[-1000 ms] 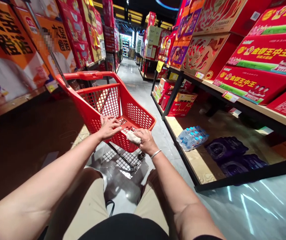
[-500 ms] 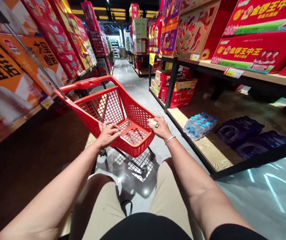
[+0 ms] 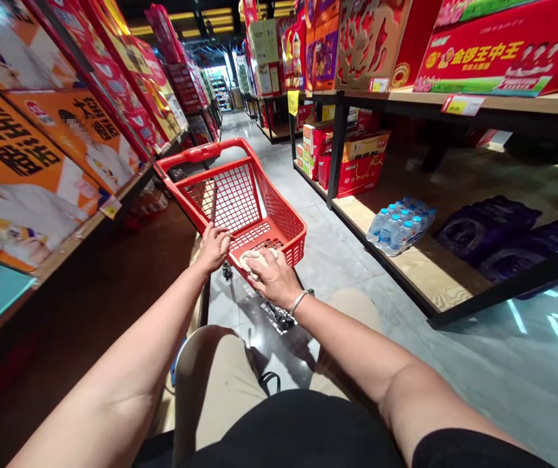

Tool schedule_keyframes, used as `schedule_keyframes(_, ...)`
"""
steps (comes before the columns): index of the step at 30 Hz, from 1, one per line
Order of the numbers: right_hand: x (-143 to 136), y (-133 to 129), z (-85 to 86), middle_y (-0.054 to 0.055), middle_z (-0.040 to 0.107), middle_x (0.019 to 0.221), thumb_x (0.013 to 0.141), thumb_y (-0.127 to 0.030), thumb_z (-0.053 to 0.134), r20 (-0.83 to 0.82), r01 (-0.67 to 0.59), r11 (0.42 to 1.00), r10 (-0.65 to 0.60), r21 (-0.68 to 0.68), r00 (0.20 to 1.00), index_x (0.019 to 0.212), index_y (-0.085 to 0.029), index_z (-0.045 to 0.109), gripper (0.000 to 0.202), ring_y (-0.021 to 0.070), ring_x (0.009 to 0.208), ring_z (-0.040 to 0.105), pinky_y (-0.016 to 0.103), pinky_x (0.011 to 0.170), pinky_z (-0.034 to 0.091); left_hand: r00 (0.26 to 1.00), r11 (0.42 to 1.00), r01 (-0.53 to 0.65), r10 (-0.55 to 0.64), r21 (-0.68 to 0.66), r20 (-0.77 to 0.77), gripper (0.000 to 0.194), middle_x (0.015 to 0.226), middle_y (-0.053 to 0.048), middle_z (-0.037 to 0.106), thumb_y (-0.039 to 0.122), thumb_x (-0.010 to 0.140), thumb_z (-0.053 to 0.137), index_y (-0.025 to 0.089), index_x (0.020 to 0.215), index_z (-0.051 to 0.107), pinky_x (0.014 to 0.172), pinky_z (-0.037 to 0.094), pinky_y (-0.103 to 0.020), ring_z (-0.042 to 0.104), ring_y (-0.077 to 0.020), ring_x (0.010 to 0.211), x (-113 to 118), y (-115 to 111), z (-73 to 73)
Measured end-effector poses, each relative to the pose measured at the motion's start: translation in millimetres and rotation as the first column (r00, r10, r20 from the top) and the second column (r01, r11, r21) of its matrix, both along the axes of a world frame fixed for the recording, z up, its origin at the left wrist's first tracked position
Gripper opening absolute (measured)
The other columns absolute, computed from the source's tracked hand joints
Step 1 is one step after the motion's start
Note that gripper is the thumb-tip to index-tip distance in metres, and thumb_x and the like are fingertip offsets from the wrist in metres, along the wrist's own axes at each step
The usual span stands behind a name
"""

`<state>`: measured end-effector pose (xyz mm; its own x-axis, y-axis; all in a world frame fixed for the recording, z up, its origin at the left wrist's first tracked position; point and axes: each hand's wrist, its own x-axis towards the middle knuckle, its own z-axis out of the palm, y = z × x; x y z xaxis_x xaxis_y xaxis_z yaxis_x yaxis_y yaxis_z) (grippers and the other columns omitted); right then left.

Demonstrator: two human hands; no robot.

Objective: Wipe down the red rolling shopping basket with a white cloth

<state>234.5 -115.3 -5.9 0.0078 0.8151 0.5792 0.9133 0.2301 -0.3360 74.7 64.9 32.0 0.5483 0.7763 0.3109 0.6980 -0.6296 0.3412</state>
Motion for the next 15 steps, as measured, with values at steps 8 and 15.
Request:
schedule_keyframes(8,63.2,15.2,-10.9,0.01,0.054,0.139,0.085,-0.019,0.069,-0.068,0.047,0.999,-0.048,-0.017,0.997,0.13,-0.029,0.071,0.046,0.0281,0.116,0.049,0.046,0.103,0.045,0.95,0.947,0.303,-0.31,-0.11,-0.048,0.038,0.118,-0.005,0.067,0.041,0.099,0.047,0.024,0.081,0.076,0.126,0.025,-0.048,0.031,-0.0272,0.146,-2.3,-29.4,0.6)
schedule_keyframes(15,15.6,23.0,-46.8,0.003,0.056,0.134,0.093,-0.018,0.06,0.047,-0.036,0.996,0.032,0.08,0.998,0.126,-0.041,0.072,0.041,0.0269,0.125,0.041,0.049,0.117,0.032,0.965,0.957,0.258,-0.261,-0.132,-0.009,0.041,0.12,-0.005,0.066,0.041,0.1,0.047,0.023,0.077,0.077,0.129,0.022,-0.045,0.03,-0.0272,0.145,0.7,-23.9,-2.1)
